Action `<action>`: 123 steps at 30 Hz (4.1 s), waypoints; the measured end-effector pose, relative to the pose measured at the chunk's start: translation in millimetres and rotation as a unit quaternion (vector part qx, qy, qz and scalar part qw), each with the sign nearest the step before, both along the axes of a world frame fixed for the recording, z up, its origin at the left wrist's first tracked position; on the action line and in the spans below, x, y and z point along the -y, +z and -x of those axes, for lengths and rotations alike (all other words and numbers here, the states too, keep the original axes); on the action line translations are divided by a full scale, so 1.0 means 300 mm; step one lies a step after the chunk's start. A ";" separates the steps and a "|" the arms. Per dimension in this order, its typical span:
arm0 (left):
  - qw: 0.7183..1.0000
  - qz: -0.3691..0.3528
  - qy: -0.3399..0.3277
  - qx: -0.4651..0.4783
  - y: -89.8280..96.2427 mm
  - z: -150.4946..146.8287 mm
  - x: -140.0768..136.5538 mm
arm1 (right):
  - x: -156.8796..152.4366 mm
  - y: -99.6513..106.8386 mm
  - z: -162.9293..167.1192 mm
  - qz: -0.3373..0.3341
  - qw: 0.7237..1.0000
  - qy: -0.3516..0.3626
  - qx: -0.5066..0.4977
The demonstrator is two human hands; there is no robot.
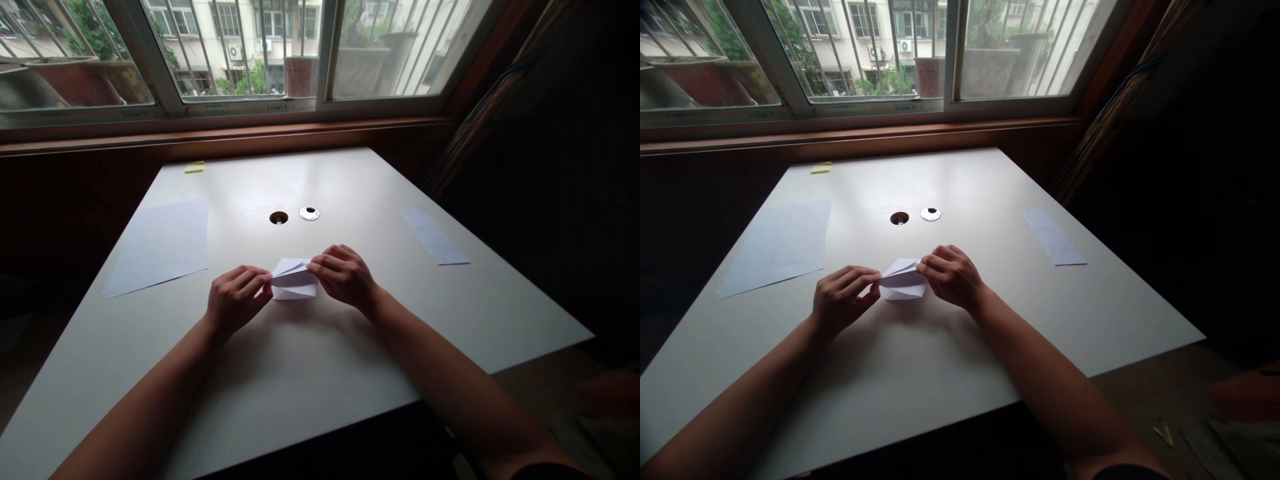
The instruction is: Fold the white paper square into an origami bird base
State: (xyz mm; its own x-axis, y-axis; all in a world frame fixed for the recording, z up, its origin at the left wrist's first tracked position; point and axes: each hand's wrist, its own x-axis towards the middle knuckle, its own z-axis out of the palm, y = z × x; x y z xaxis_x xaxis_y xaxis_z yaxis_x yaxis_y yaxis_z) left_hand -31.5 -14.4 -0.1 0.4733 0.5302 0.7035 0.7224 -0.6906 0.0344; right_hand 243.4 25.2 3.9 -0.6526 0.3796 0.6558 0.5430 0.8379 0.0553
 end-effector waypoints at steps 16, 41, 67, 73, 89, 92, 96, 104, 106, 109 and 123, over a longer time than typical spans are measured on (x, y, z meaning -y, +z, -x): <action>0.999 0.023 0.016 0.037 0.004 0.019 -0.003 | -0.014 -0.017 -0.034 0.003 1.000 -0.017 -0.016; 0.996 0.004 -0.070 -0.047 -0.003 -0.021 0.005 | 0.048 -0.006 0.112 -0.028 0.996 0.073 0.031; 0.998 -0.006 -0.066 -0.014 -0.004 0.009 -0.006 | 0.012 -0.008 0.019 0.023 0.998 0.046 -0.020; 0.997 0.000 -0.081 -0.012 0.001 0.000 -0.003 | 0.014 -0.015 0.036 0.020 0.998 0.057 -0.019; 0.993 -0.042 -0.034 -0.106 0.009 -0.032 0.017 | 0.026 -0.019 0.091 0.000 0.998 0.056 0.025; 0.992 -0.040 -0.026 -0.114 0.008 -0.035 0.017 | 0.026 -0.022 0.091 -0.001 0.998 0.056 0.030; 0.992 -0.035 -0.019 -0.120 0.005 -0.033 0.014 | 0.031 -0.017 0.088 -0.006 0.997 0.063 0.032; 0.991 -0.042 -0.008 -0.127 0.010 -0.029 0.009 | 0.041 -0.002 0.079 -0.027 0.995 0.089 0.029; 0.991 -0.043 -0.004 -0.124 0.011 -0.028 0.006 | 0.042 -0.002 0.077 -0.028 0.995 0.093 0.028; 0.992 -0.043 -0.003 -0.119 0.010 -0.024 0.003 | 0.042 -0.004 0.076 -0.027 0.995 0.092 0.025; 0.997 -0.010 -0.014 -0.073 -0.002 -0.020 0.002 | 0.026 -0.021 0.059 -0.021 0.999 0.050 -0.005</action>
